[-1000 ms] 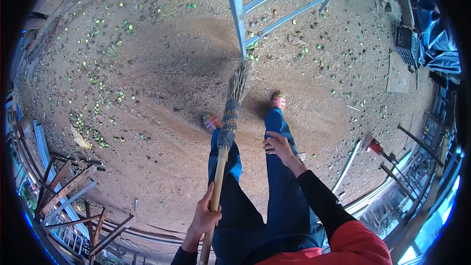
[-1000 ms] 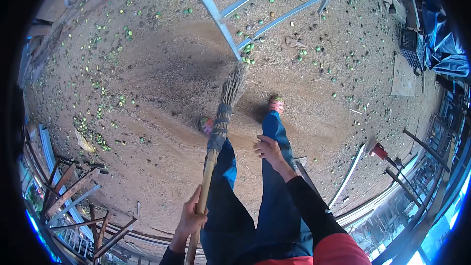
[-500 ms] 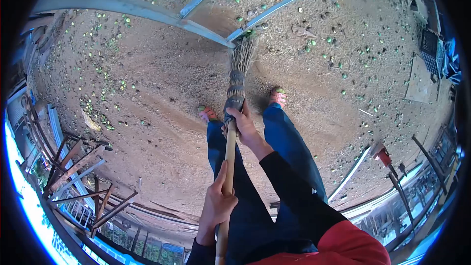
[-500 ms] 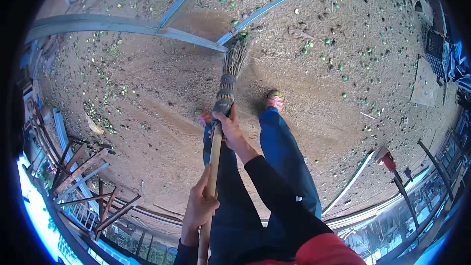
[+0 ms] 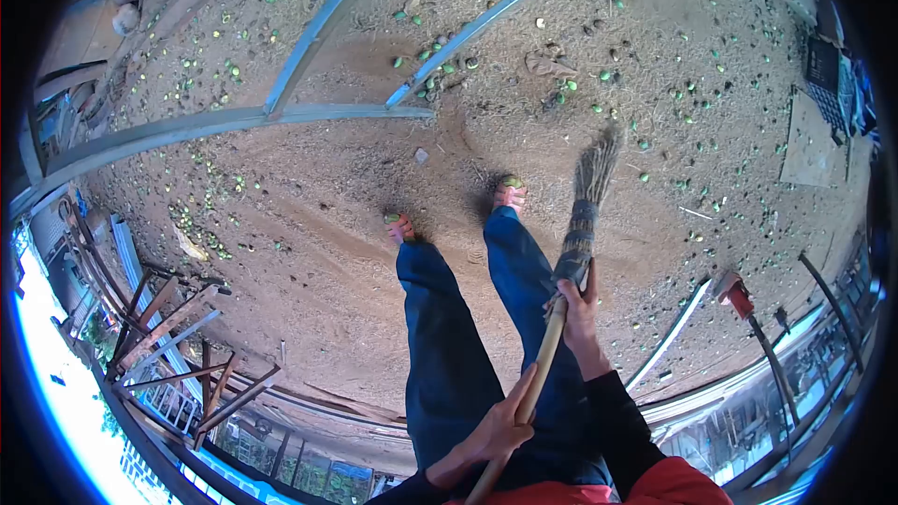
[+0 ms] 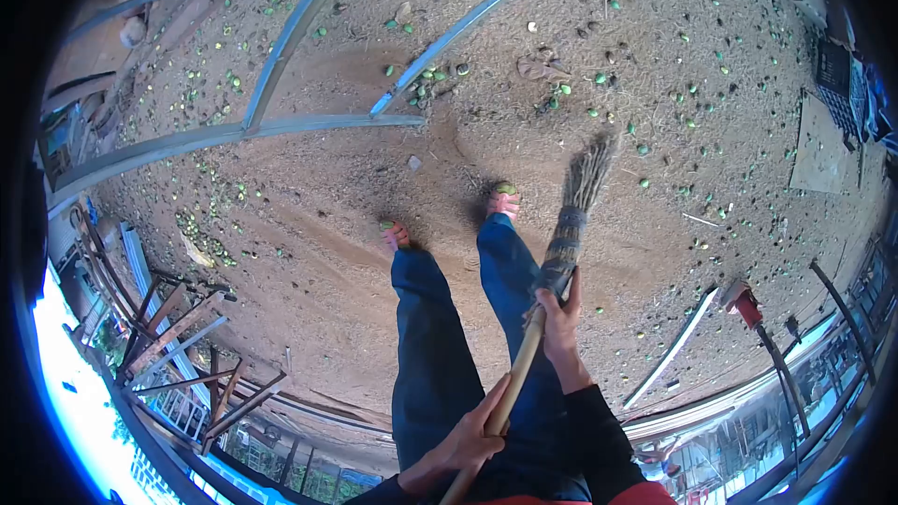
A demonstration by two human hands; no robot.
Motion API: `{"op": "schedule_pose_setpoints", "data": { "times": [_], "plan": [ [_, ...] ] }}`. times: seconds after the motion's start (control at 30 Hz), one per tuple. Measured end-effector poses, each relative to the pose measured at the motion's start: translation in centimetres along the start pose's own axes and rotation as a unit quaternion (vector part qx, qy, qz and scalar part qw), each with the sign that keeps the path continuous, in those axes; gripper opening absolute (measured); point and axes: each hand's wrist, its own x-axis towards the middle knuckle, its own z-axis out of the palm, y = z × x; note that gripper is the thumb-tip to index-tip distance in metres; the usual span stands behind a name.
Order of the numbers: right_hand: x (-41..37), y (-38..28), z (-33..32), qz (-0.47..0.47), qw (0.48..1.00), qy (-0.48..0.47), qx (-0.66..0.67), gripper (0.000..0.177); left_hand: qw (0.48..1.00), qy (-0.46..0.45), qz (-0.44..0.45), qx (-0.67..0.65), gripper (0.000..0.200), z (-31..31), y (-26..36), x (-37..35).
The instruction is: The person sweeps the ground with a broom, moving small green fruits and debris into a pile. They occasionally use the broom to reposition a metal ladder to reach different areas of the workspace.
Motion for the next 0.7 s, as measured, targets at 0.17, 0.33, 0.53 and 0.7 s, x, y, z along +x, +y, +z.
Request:
{"op": "schedule_pose_setpoints", "data": {
  "times": [0.17,0.33,0.53,0.7],
  "plan": [
    [6.9,-6.8,-11.9,0.022,0.981,0.121,0.150,0.063,0.991,-0.128,-0.012,-0.029,0.096,5.9,0.9,8.9],
    [18.5,-1.7,-10.6,0.012,0.993,0.106,0.047,0.053,0.995,-0.070,0.002,-0.066,0.093,2.3,0.4,12.8],
    [5.4,3.9,12.8,0.064,0.994,-0.073,-0.055,0.100,0.980,0.152,-0.083,-0.103,0.099,-3.4,-1.7,-5.2],
    [-2.3,3.1,21.9,0.127,0.951,-0.241,-0.147,0.102,0.886,0.425,-0.061,-0.176,0.082,1.8,-1.4,-10.9]
  ]
}}
